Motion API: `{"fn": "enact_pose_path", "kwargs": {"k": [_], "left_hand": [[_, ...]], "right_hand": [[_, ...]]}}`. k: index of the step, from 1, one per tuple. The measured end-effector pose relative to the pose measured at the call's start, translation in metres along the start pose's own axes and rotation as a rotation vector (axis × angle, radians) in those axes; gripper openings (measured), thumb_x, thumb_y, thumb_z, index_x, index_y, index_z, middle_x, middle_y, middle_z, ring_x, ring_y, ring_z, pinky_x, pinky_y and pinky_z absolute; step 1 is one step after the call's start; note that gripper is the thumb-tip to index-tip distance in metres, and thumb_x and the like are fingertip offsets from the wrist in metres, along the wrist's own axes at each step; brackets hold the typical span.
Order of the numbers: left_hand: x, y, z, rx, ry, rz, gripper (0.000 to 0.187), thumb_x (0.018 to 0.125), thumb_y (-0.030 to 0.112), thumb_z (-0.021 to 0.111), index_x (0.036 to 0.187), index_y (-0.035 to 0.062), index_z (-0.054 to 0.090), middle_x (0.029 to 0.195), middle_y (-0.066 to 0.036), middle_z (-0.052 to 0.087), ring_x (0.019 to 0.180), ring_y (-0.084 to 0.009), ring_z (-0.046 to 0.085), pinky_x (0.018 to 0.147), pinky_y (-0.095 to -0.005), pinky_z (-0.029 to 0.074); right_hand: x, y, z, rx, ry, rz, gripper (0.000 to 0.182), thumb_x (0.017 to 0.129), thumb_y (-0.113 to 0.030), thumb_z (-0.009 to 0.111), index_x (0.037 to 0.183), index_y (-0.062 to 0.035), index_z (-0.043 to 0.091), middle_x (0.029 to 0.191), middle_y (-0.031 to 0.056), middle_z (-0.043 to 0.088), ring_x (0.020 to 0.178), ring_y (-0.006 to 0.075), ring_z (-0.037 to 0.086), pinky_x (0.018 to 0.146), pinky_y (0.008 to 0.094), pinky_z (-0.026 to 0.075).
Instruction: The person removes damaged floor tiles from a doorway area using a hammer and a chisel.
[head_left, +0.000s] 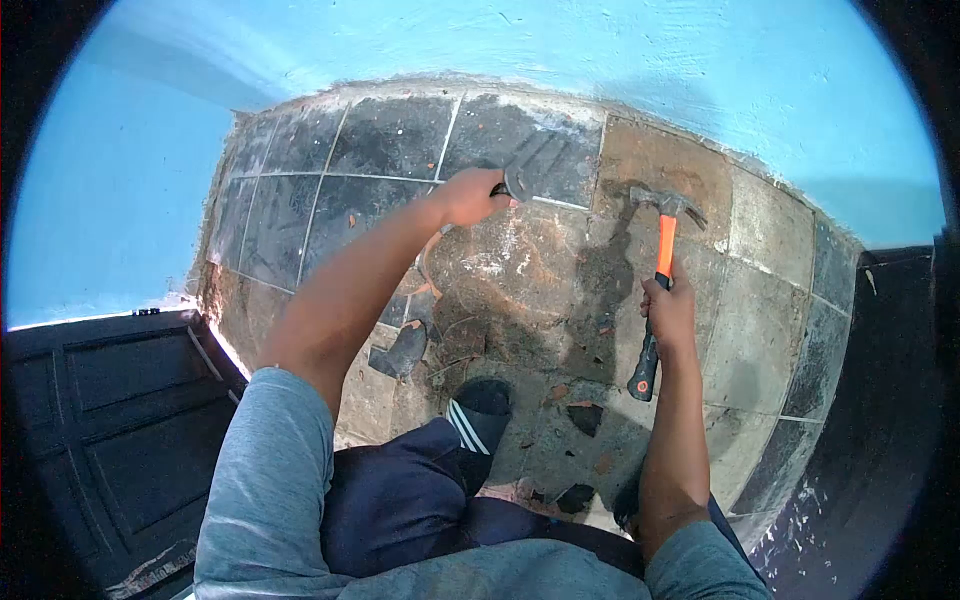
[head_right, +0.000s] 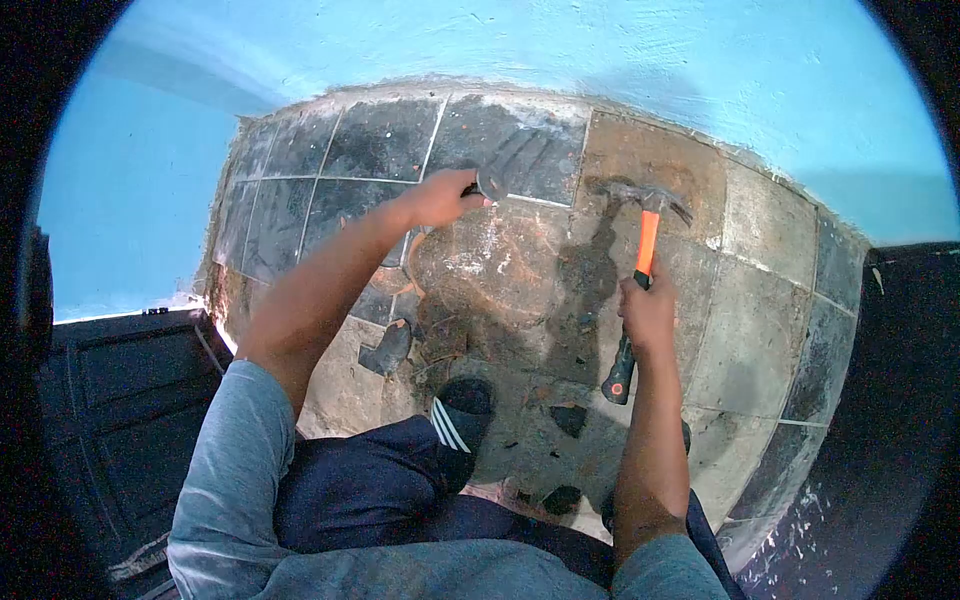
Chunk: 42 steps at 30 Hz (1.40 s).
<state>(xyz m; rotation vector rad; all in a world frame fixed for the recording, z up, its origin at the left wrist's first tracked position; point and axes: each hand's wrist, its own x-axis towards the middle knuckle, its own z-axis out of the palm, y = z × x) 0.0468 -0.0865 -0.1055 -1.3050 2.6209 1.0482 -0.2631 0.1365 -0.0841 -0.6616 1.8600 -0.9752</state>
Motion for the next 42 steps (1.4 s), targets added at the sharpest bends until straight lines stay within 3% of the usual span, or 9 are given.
{"fn": "enact_pose_path", "kwargs": {"k": [4,7,8,11,15,18,22,31,42], "left_hand": [[0.001,0.014,0.005,0.061,-0.027,0.007,0.041,0.096,0.038,0.067,0.119,0.0034,0.062,0.101,-0.024,0.069,0.098,-0.044,0.065,0.084,-0.0504,0.049],[0.001,0.026,0.003,0.067,-0.083,-0.058,0.043,0.096,0.039,0.066,0.114,0.0008,0.062,0.105,-0.025,0.069,0.102,-0.0443,0.065,0.085,-0.0515,0.049],[0.0,0.027,0.002,0.031,-0.079,-0.059,0.043,0.096,0.039,0.066,0.114,0.0008,0.062,0.104,-0.025,0.069,0.101,-0.0441,0.065,0.085,-0.0514,0.049],[0.008,0.005,0.012,-0.009,-0.009,-0.008,0.041,0.095,0.039,0.067,0.112,0.0017,0.063,0.101,-0.024,0.069,0.098,-0.044,0.065,0.083,-0.0511,0.049],[0.001,0.018,0.003,-0.017,-0.005,-0.057,0.039,0.095,0.039,0.068,0.105,0.0013,0.065,0.094,-0.023,0.07,0.094,-0.0438,0.066,0.081,-0.051,0.049],[0.012,0.005,0.01,0.09,0.154,-0.032,0.035,0.095,0.037,0.068,0.111,0.0054,0.069,0.089,-0.022,0.069,0.085,-0.0408,0.067,0.075,-0.0494,0.049],[0.022,-0.004,0.001,0.11,0.048,-0.038,0.039,0.093,0.04,0.07,0.103,0.0033,0.07,0.087,-0.023,0.069,0.084,-0.0425,0.067,0.074,-0.0496,0.049],[0.008,0.013,-0.003,0.083,0.093,-0.046,0.042,0.091,0.043,0.07,0.098,0.0025,0.069,0.089,-0.022,0.07,0.089,-0.0435,0.067,0.078,-0.0515,0.05],[0.016,-0.001,0.006,0.102,0.052,-0.029,0.041,0.093,0.043,0.069,0.099,0.0024,0.069,0.089,-0.022,0.069,0.088,-0.0439,0.066,0.077,-0.0513,0.049]], "right_hand": [[0.005,-0.003,0.023,0.158,0.103,-0.084,0.053,0.091,-0.005,0.064,0.141,-0.0025,0.046,0.072,0.0015,0.051,0.057,0.0129,0.054,0.052,0.031,0.048],[0.016,-0.012,0.034,0.3,0.048,-0.015,0.035,0.092,-0.006,0.061,0.124,-0.0001,0.05,0.075,0.0027,0.053,0.057,0.013,0.055,0.052,0.0302,0.051],[0.026,-0.003,0.035,0.362,-0.029,0.054,0.023,0.094,-0.006,0.061,0.115,-0.0027,0.051,0.074,0.0035,0.051,0.058,0.016,0.055,0.054,0.0328,0.054],[0.037,0.025,0.039,0.655,-0.222,0.316,0.021,0.096,-0.007,0.06,0.115,-0.0043,0.051,0.077,0.0055,0.052,0.062,0.0187,0.056,0.057,0.0342,0.053],[0.025,0.058,0.045,0.911,-0.266,0.498,0.017,0.101,-0.012,0.058,0.116,-0.0065,0.054,0.082,0.0052,0.053,0.069,0.0176,0.055,0.061,0.0328,0.05],[0.017,0.059,0.04,0.9,-0.301,0.412,0.017,0.101,-0.01,0.056,0.117,-0.0063,0.054,0.083,0.0056,0.056,0.069,0.0162,0.057,0.06,0.0303,0.05],[0.017,0.049,0.04,0.845,-0.266,0.454,0.022,0.101,-0.01,0.056,0.123,-0.0073,0.054,0.081,0.0033,0.055,0.067,0.0144,0.054,0.057,0.0289,0.047],[0.005,0.015,0.021,0.467,-0.093,0.296,0.017,0.102,-0.023,0.06,0.098,-0.0095,0.052,0.07,-0.0026,0.048,0.053,0.0089,0.045,0.048,0.0264,0.041],[0.005,-0.08,-0.022,0.383,0.291,-0.216,0.017,0.101,-0.02,0.062,0.098,-0.0091,0.049,0.071,-0.0015,0.049,0.052,0.0072,0.047,0.045,0.0254,0.04]]}}
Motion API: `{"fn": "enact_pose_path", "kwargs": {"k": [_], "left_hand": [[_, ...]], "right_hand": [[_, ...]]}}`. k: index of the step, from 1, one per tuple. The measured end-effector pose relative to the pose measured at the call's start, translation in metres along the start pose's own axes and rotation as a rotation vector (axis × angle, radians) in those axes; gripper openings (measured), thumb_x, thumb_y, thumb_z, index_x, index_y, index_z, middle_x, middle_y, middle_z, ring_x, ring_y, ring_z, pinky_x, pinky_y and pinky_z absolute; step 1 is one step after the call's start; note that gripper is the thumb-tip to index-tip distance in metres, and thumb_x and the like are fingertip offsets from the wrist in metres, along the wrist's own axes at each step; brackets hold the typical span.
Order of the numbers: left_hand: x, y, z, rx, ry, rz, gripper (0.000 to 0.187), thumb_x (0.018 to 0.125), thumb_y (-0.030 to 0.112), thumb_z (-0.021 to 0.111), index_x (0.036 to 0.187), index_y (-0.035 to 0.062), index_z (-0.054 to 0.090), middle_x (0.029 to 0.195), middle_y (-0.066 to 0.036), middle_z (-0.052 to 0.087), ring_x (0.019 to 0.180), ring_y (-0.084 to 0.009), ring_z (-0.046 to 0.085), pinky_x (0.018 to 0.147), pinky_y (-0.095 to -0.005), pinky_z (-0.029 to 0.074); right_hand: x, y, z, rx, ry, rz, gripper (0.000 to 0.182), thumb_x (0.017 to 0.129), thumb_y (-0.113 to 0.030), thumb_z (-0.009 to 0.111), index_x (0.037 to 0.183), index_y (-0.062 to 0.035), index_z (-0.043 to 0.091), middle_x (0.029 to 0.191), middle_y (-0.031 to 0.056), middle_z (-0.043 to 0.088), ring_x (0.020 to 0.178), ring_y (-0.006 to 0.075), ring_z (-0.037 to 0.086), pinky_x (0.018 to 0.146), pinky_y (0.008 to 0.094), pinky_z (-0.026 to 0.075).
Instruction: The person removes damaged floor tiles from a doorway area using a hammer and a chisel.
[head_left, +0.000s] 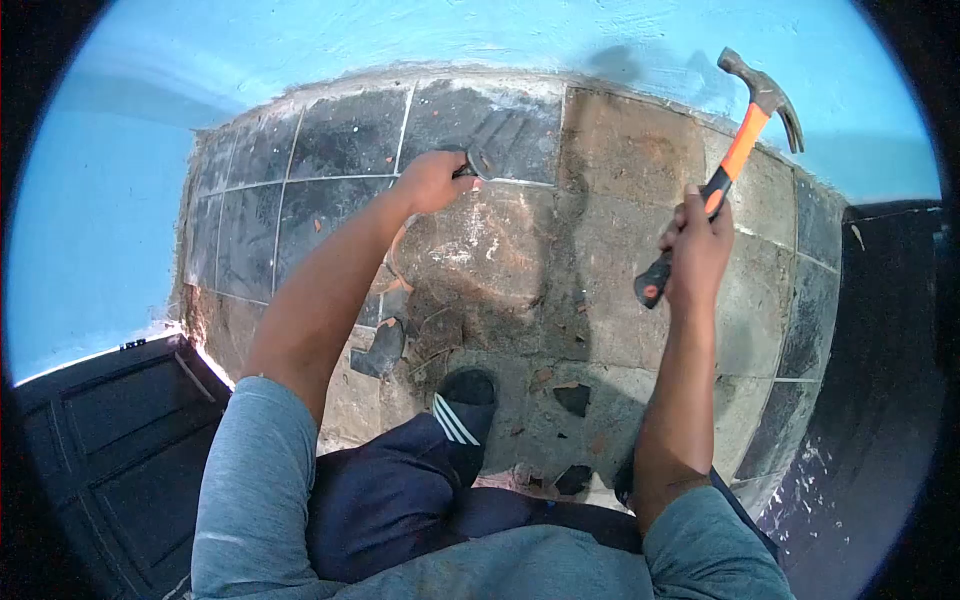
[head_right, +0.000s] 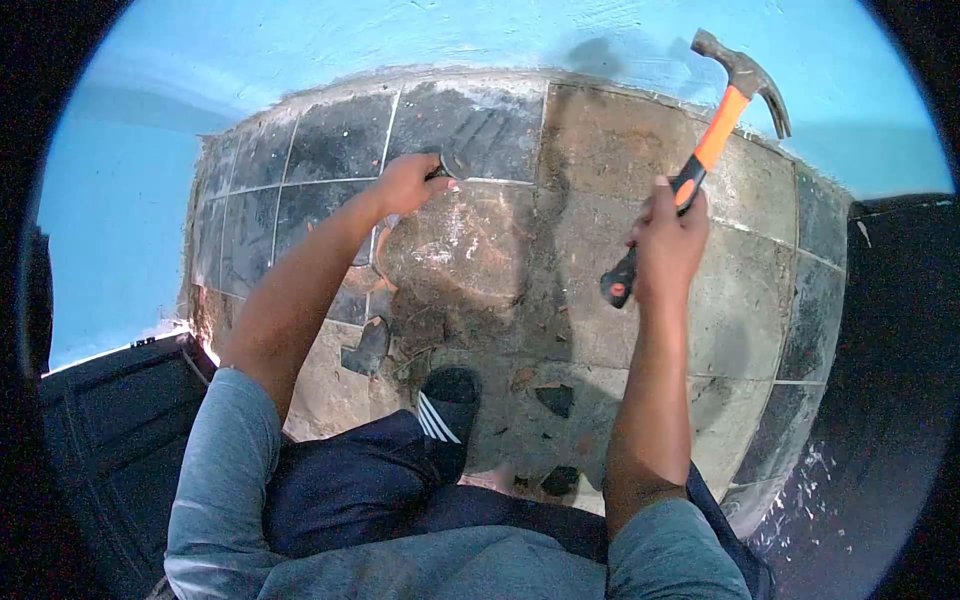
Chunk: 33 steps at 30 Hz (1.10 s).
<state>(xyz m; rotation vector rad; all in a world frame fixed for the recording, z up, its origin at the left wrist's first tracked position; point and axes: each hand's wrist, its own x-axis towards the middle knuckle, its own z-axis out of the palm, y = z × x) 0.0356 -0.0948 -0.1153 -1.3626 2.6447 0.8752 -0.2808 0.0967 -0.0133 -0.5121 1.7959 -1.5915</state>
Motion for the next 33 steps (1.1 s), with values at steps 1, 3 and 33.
{"fn": "enact_pose_path", "kwargs": {"k": [1,3,33], "left_hand": [[0.0,-0.001,0.0,-0.002,0.002,-0.006,0.041,0.093,0.043,0.068,0.099,0.0024,0.069,0.089,-0.022,0.069,0.088,-0.0438,0.066,0.077,-0.0513,0.049],[0.0,-0.004,0.002,-0.046,0.025,-0.007,0.041,0.093,0.043,0.068,0.1,0.003,0.069,0.088,-0.022,0.069,0.087,-0.0434,0.066,0.077,-0.051,0.049],[-0.003,0.005,-0.002,-0.048,0.012,0.024,0.038,0.094,0.039,0.07,0.103,0.0026,0.068,0.086,-0.022,0.067,0.082,-0.0413,0.065,0.074,-0.0487,0.048]], "right_hand": [[-0.007,0.006,0.009,-0.044,0.034,0.014,0.013,0.101,-0.017,0.06,0.1,-0.0088,0.049,0.071,-0.0016,0.049,0.053,0.0064,0.046,0.045,0.0251,0.04],[-0.02,0.056,0.026,-0.312,0.005,-0.099,0.022,0.096,-0.021,0.063,0.102,-0.0035,0.052,0.072,0.0079,0.056,0.055,0.0209,0.055,0.053,0.0393,0.048],[-0.027,0.088,0.013,-0.377,-0.29,0.277,0.02,0.09,-0.015,0.065,0.101,-0.0008,0.056,0.071,0.0082,0.057,0.052,0.0189,0.057,0.048,0.036,0.046]]}}
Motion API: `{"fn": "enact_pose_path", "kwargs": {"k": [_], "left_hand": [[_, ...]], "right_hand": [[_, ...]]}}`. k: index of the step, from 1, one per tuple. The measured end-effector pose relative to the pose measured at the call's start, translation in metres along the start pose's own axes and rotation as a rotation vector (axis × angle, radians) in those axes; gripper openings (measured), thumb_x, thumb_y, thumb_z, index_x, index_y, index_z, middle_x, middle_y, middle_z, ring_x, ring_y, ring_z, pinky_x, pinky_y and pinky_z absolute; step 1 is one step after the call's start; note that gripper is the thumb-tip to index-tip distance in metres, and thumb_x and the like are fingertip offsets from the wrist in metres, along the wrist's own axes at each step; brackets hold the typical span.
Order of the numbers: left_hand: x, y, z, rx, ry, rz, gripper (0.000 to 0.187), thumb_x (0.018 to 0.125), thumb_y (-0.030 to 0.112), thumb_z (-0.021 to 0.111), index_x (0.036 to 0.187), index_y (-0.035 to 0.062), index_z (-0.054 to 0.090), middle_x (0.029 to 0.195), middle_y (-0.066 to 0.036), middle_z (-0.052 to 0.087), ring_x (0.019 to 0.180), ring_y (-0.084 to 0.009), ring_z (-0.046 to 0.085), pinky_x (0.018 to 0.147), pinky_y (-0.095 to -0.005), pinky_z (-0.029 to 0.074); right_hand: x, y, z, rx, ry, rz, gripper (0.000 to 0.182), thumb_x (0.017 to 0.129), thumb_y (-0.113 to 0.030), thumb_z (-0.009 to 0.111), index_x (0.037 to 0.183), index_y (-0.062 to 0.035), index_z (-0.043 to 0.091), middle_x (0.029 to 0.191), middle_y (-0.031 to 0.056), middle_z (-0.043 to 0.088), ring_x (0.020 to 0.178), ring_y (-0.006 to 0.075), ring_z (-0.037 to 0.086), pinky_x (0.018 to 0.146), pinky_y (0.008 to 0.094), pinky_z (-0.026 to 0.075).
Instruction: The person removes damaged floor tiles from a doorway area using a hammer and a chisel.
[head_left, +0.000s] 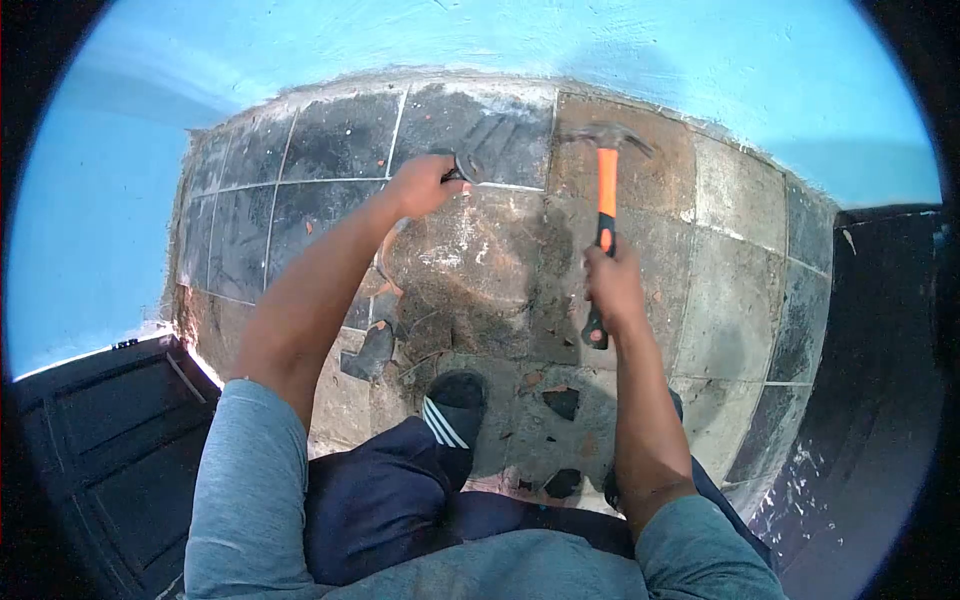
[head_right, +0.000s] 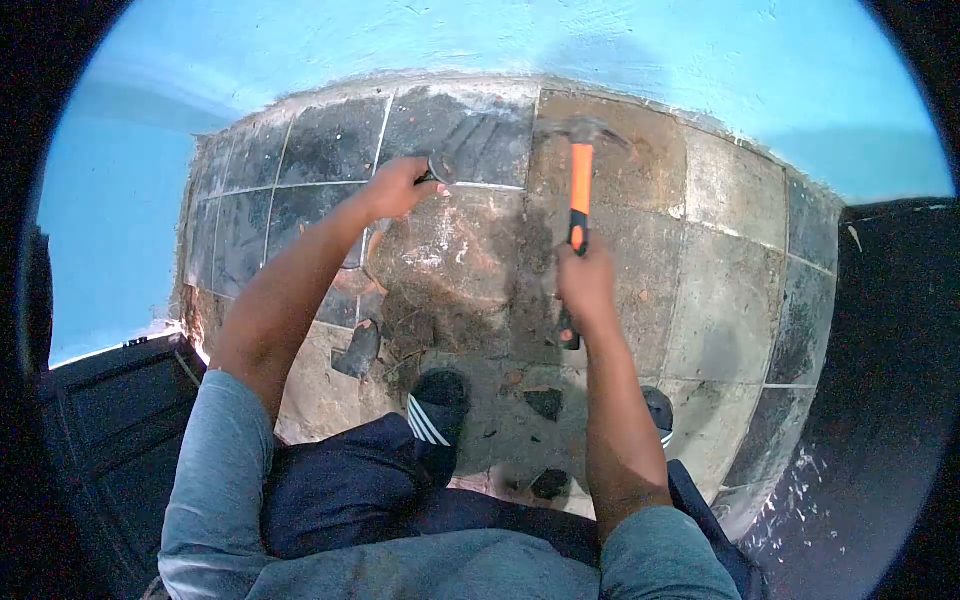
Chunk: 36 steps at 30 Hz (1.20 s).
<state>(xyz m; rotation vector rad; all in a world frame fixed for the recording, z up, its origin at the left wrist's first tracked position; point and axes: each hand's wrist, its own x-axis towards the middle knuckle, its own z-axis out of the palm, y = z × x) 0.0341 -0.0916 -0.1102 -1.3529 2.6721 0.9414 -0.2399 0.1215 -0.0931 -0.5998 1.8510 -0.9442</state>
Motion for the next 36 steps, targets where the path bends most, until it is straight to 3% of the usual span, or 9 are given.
{"fn": "enact_pose_path", "kwargs": {"k": [8,15,19,23,26,30,33,35,36], "left_hand": [[-0.014,0.0,-0.007,-0.158,0.021,-0.002,0.035,0.095,0.036,0.071,0.106,0.0027,0.068,0.089,-0.021,0.069,0.08,-0.0375,0.065,0.074,-0.0463,0.048],[-0.031,0.024,-0.032,-0.078,0.007,-0.084,0.035,0.096,0.034,0.068,0.117,0.0062,0.068,0.09,-0.021,0.069,0.082,-0.0364,0.067,0.075,-0.0475,0.049],[-0.032,0.023,-0.034,-0.011,0.016,-0.104,0.035,0.096,0.032,0.068,0.119,0.0064,0.068,0.092,-0.02,0.07,0.085,-0.0349,0.068,0.078,-0.0462,0.05],[-0.031,0.014,-0.024,-0.094,-0.006,-0.099,0.036,0.095,0.033,0.069,0.119,0.0056,0.067,0.094,-0.021,0.07,0.086,-0.0357,0.067,0.079,-0.046,0.05],[-0.039,0.035,-0.038,-0.055,-0.006,-0.107,0.036,0.095,0.033,0.069,0.117,0.0045,0.068,0.09,-0.022,0.069,0.081,-0.0365,0.066,0.076,-0.0464,0.049],[-0.034,0.019,-0.031,-0.071,-0.002,-0.096,0.035,0.095,0.034,0.07,0.113,0.0039,0.068,0.084,-0.021,0.068,0.076,-0.0373,0.064,0.073,-0.0465,0.048],[-0.031,0.018,-0.03,-0.062,-0.031,-0.106,0.034,0.094,0.035,0.07,0.111,0.0046,0.069,0.082,-0.02,0.067,0.076,-0.0379,0.064,0.073,-0.0467,0.048],[-0.028,0.018,-0.031,-0.052,-0.028,-0.096,0.034,0.094,0.035,0.071,0.111,0.0052,0.069,0.083,-0.02,0.067,0.077,-0.0382,0.064,0.073,-0.0466,0.048],[-0.027,0.016,-0.029,-0.053,-0.016,-0.082,0.034,0.094,0.035,0.071,0.111,0.0055,0.069,0.084,-0.02,0.068,0.077,-0.0384,0.064,0.073,-0.0464,0.048]], "right_hand": [[0.003,-0.018,-0.05,0.144,0.108,0.037,0.011,0.095,-0.013,0.061,0.095,-0.0071,0.052,0.067,-0.0012,0.05,0.049,0.0095,0.045,0.045,0.0276,0.04],[-0.02,-0.049,-0.033,0.148,0.206,-0.14,0.018,0.101,-0.021,0.06,0.092,-0.009,0.05,0.067,-0.002,0.049,0.049,0.0067,0.046,0.044,0.0263,0.04],[-0.033,-0.012,0.027,-0.177,0.16,-0.476,0.025,0.099,-0.027,0.063,0.096,-0.0031,0.056,0.067,0.0059,0.056,0.06,0.0211,0.055,0.06,0.0387,0.047],[-0.031,-0.035,0.025,-0.39,-0.228,-0.236,0.038,0.097,-0.037,0.064,0.102,0.0004,0.062,0.084,0.025,0.066,0.079,0.04,0.066,0.071,0.048,0.048],[-0.029,-0.063,-0.002,-0.348,-0.04,-0.263,0.038,0.097,-0.037,0.065,0.1,0.0009,0.061,0.076,0.0184,0.065,0.075,0.0346,0.065,0.07,0.0474,0.048],[-0.042,-0.125,-0.04,0.223,0.18,-0.349,0.031,0.104,-0.037,0.057,0.099,-0.0058,0.06,0.065,0.0002,0.051,0.052,0.009,0.051,0.046,0.0281,0.041],[-0.043,-0.128,-0.031,0.491,0.351,-0.519,0.03,0.106,-0.037,0.053,0.101,-0.0089,0.06,0.064,-0.001,0.048,0.048,0.0042,0.046,0.041,0.0213,0.035],[-0.035,-0.084,-0.012,0.326,0.365,-0.45,0.032,0.105,-0.038,0.055,0.101,-0.006,0.06,0.065,0.0055,0.056,0.053,0.0169,0.058,0.047,0.0323,0.045],[-0.028,-0.046,0.008,0.006,0.378,-0.583,0.034,0.103,-0.038,0.057,0.103,-0.004,0.06,0.067,0.0101,0.06,0.059,0.0259,0.062,0.054,0.0388,0.048]]}}
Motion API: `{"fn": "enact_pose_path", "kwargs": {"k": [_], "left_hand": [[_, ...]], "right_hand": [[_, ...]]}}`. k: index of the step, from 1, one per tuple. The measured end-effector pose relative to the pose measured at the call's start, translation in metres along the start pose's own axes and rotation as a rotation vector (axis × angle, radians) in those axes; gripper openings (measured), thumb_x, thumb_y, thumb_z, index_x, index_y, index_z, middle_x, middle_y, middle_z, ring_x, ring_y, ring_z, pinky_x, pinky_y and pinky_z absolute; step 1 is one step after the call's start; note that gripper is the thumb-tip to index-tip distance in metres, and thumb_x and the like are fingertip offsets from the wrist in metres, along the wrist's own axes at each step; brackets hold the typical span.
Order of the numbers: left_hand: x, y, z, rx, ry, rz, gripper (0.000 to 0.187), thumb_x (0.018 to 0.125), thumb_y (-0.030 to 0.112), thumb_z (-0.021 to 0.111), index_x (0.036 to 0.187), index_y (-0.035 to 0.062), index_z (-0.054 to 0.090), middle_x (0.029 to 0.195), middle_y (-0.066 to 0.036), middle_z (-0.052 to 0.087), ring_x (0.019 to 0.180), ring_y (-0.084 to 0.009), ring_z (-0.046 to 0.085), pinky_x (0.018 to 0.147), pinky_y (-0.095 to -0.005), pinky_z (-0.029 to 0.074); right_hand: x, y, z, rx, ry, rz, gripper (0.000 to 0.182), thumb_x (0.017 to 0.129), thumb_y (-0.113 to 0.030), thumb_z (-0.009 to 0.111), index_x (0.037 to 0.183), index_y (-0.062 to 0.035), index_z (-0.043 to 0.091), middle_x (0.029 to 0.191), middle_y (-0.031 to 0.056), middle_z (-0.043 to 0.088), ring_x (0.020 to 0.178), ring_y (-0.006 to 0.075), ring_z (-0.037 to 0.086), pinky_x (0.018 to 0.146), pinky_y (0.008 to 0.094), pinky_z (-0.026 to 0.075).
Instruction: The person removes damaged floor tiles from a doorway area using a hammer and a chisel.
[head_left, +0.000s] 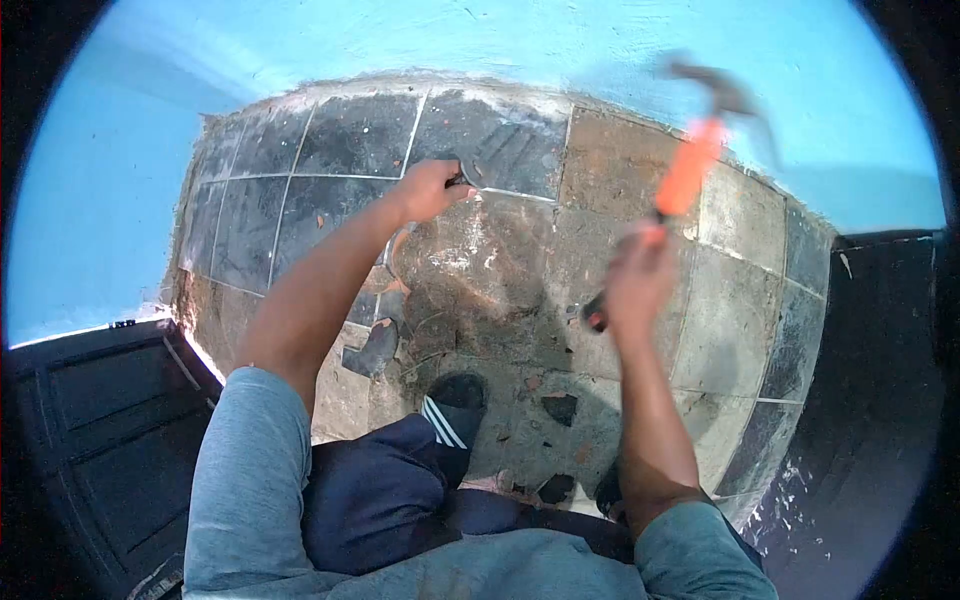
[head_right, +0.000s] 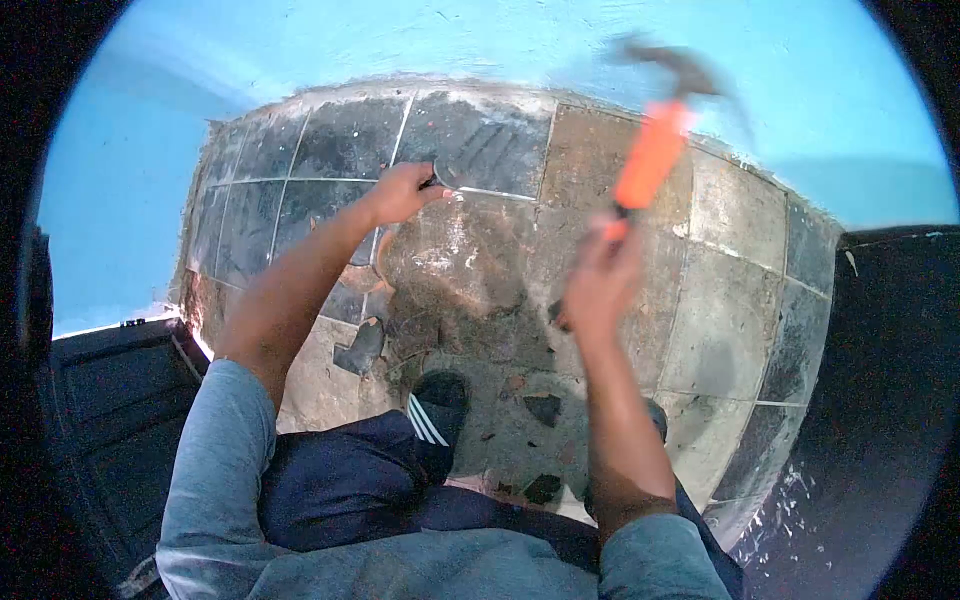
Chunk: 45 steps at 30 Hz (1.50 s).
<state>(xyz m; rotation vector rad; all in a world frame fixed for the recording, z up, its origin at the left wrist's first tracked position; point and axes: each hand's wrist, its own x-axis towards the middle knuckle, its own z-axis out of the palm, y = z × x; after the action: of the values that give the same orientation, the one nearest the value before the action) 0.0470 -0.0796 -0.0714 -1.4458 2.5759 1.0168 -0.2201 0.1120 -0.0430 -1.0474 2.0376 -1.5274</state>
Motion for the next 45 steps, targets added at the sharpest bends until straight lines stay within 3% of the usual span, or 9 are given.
{"fn": "enact_pose_path", "kwargs": {"k": [3,9,16,21,28,35,40,42,45], "left_hand": [[0.004,-0.005,0.012,0.008,0.03,0.095,0.036,0.094,0.036,0.071,0.103,0.002,0.067,0.077,-0.021,0.062,0.072,-0.0376,0.06,0.068,-0.0479,0.045],[-0.004,0.002,0.014,-0.053,-0.016,0.097,0.037,0.093,0.035,0.072,0.111,0.0022,0.067,0.085,-0.023,0.066,0.079,-0.0394,0.064,0.073,-0.0475,0.048],[-0.019,-0.002,0.041,0.058,0.052,0.236,0.032,0.092,0.029,0.068,0.114,0.0049,0.066,0.095,-0.021,0.069,0.093,-0.0391,0.068,0.083,-0.0501,0.053],[-0.05,0.033,0.07,0.291,-0.24,0.384,0.035,0.086,0.021,0.068,0.117,0.0054,0.062,0.11,-0.019,0.064,0.106,-0.0383,0.063,0.092,-0.0508,0.052],[-0.098,0.051,0.085,0.251,-0.32,0.524,0.043,0.084,0.016,0.068,0.122,-0.0009,0.058,0.124,-0.013,0.058,0.122,-0.0318,0.052,0.097,-0.0438,0.05],[-0.147,0.037,0.107,0.071,-0.015,0.511,0.049,0.078,0.009,0.067,0.126,0.002,0.06,0.128,-0.014,0.058,0.127,-0.0323,0.052,0.102,-0.0445,0.049],[-0.16,0.02,0.081,-0.106,0.419,0.103,0.04,0.086,0.005,0.058,0.126,0.0001,0.056,0.12,-0.024,0.063,0.111,-0.0399,0.062,0.099,-0.047,0.05],[-0.159,0.004,0.064,-0.331,0.389,-0.367,0.032,0.093,0.004,0.058,0.124,-0.0002,0.056,0.114,-0.02,0.068,0.104,-0.0322,0.067,0.095,-0.0406,0.051],[-0.152,-0.024,0.065,-0.777,0.852,-0.261,0.027,0.097,0.005,0.061,0.123,-0.0001,0.056,0.108,-0.011,0.07,0.099,-0.0195,0.067,0.089,-0.0351,0.051]], "right_hand": [[-0.028,0.009,0.023,-0.435,-0.613,0.165,0.037,0.098,-0.035,0.062,0.108,0.001,0.06,0.076,0.0226,0.067,0.077,0.0483,0.065,0.072,0.0535,0.049],[-0.015,0.05,0.003,-0.038,-0.537,0.615,0.029,0.104,-0.033,0.054,0.103,-0.0047,0.059,0.064,0.0018,0.054,0.05,0.0133,0.052,0.044,0.0331,0.042],[-0.017,0.096,-0.01,0.477,-0.404,0.923,0.024,0.104,-0.033,0.057,0.101,-0.01,0.054,0.069,0.002,0.053,0.047,0.015,0.05,0.043,0.0316,0.046],[-0.002,0.135,-0.004,0.885,-0.447,1.077,0.028,0.104,-0.033,0.052,0.11,-0.006,0.056,0.093,0.0102,0.064,0.082,0.0226,0.065,0.064,0.0345,0.056],[-0.008,0.134,-0.001,0.698,-0.416,0.999,0.026,0.105,-0.03,0.051,0.11,-0.0056,0.056,0.095,0.0088,0.064,0.082,0.023,0.064,0.072,0.0367,0.054],[0.005,0.1,-0.007,0.723,-0.387,1.019,0.025,0.105,-0.03,0.052,0.112,-0.0068,0.055,0.09,0.0111,0.064,0.074,0.0228,0.065,0.064,0.0343,0.055],[0.011,0.088,-0.006,0.714,-0.39,1.034,0.024,0.105,-0.031,0.052,0.109,-0.0067,0.054,0.088,0.0104,0.063,0.073,0.0228,0.064,0.064,0.0339,0.055],[0.009,0.089,-0.005,0.703,-0.393,1.031,0.024,0.105,-0.03,0.052,0.108,-0.0063,0.054,0.088,0.0104,0.063,0.073,0.0228,0.064,0.063,0.0338,0.055],[0.008,0.088,-0.001,0.723,-0.394,1.027,0.024,0.104,-0.029,0.052,0.109,-0.0059,0.053,0.089,0.0105,0.063,0.073,0.0227,0.064,0.062,0.0333,0.055]]}}
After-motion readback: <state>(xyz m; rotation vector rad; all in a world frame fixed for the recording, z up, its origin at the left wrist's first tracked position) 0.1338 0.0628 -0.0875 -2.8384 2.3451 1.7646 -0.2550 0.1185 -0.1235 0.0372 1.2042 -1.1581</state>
